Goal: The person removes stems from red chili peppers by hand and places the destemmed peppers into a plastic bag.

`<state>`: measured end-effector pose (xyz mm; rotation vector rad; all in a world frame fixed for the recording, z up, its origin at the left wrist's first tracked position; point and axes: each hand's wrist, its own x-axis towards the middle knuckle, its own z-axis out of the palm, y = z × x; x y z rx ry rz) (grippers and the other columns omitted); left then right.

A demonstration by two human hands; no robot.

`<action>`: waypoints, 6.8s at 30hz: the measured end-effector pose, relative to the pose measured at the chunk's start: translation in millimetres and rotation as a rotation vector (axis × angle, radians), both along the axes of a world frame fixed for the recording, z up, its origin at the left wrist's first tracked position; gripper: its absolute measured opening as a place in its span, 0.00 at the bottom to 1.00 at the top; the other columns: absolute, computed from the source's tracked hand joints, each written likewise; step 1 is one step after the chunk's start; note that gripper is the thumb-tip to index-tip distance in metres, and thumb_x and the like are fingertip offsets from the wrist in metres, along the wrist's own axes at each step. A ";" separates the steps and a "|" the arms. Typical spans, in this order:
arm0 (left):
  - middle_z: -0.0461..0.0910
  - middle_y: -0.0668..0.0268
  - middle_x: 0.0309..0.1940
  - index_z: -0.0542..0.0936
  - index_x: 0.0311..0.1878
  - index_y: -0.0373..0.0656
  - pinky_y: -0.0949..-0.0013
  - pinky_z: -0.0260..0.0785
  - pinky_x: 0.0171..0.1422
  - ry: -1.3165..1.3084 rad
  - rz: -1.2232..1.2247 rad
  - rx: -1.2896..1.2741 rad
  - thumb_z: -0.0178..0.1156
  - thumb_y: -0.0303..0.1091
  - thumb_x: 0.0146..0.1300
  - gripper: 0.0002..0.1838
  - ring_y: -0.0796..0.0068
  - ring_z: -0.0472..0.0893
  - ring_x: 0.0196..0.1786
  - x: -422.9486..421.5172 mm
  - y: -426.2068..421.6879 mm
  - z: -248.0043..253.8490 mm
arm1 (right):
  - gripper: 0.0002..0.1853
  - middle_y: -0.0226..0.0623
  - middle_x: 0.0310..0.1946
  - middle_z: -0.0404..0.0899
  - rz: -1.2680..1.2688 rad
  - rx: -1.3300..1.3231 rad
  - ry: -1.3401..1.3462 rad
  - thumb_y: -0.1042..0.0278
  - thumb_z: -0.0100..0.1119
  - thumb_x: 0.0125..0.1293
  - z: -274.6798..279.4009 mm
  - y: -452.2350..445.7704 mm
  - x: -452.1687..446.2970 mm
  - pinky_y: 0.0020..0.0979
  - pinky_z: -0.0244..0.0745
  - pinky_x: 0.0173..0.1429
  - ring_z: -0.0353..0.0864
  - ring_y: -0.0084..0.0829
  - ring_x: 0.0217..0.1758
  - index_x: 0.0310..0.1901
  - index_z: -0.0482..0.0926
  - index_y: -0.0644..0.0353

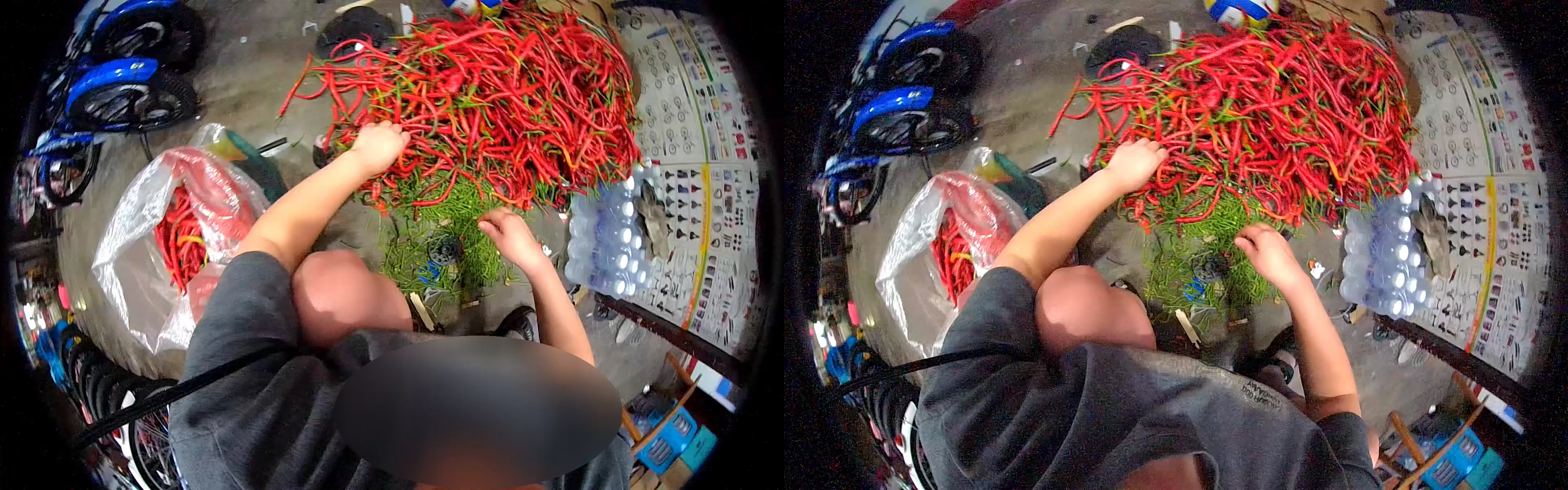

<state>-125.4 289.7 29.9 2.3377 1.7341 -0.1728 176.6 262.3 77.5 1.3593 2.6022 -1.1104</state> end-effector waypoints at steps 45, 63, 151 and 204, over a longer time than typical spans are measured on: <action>0.66 0.66 0.24 0.65 0.30 0.44 0.70 0.59 0.31 -2.246 0.249 -1.011 0.46 0.50 0.65 0.18 0.70 0.67 0.26 51.6 -48.1 27.2 | 0.15 0.27 0.35 0.77 -0.687 -0.704 0.591 0.55 0.47 0.67 -3.3 21.2 -67.2 0.23 0.64 0.43 0.72 0.20 0.37 0.42 0.75 0.57; 0.66 0.74 0.22 0.69 0.46 0.45 0.79 0.55 0.23 -1.818 0.468 -1.332 0.54 0.36 0.63 0.10 0.85 0.62 0.20 68.1 -72.8 3.8 | 0.06 0.25 0.22 0.73 -0.581 -0.407 0.614 0.74 0.59 0.57 -11.9 -17.1 -50.7 0.20 0.65 0.30 0.70 0.16 0.26 0.36 0.75 0.64; 0.73 0.57 0.36 0.68 0.44 0.42 0.59 0.65 0.45 -1.121 -0.199 -0.131 0.53 0.21 0.51 0.16 0.55 0.74 0.41 61.3 -71.2 -6.3 | 0.04 0.39 0.27 0.76 0.140 -0.011 0.521 0.72 0.56 0.56 2.2 -16.8 -32.1 0.35 0.71 0.41 0.76 0.40 0.35 0.33 0.77 0.63; 0.79 0.59 0.28 0.76 0.40 0.37 0.64 0.68 0.42 -0.961 0.468 -0.485 0.66 0.35 0.47 0.18 0.66 0.79 0.34 48.0 -65.2 -40.4 | 0.09 0.42 0.34 0.78 -0.130 0.087 -0.231 0.64 0.58 0.52 -88.6 -4.0 -33.7 0.41 0.72 0.47 0.77 0.43 0.42 0.34 0.77 0.59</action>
